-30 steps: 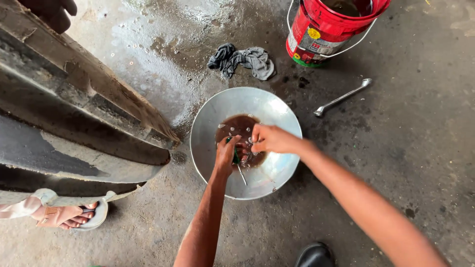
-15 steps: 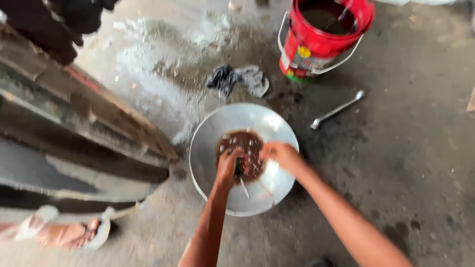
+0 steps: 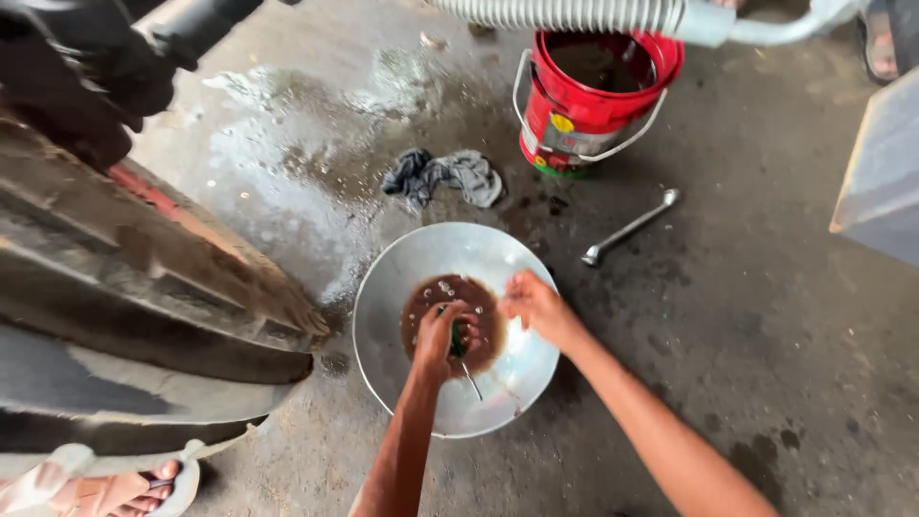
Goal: Cleaning small engine or fuel system parts in a bowl of dark solvent or oil using a screwdriver to scrape residue.
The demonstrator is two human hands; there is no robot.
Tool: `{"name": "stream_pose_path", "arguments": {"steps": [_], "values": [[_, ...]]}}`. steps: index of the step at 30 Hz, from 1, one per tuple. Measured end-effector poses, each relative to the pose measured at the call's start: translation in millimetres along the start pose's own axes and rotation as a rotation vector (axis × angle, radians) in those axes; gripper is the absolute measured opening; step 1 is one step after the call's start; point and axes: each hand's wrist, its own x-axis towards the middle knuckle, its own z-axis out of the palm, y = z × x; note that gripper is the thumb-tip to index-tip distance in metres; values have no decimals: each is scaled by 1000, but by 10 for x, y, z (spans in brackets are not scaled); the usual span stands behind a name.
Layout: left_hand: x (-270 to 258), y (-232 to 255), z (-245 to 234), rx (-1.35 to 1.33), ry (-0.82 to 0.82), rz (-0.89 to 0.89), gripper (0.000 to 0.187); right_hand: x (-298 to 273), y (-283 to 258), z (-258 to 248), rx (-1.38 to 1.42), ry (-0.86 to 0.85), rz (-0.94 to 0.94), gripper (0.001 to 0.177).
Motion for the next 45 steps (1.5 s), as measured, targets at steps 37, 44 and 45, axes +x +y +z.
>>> {"name": "stream_pose_path", "arguments": {"steps": [37,44,45], "values": [[-598,628,566,116,239,-139,31,1668,1143,-3151,-933,517,356,22],[-502,584,714,117,171,-118,28,768,494,-2074,-1115,-14,43,16],[-489,572,741,119,169,-124,28,716,471,-2079,-1114,-13,50,16]]}}
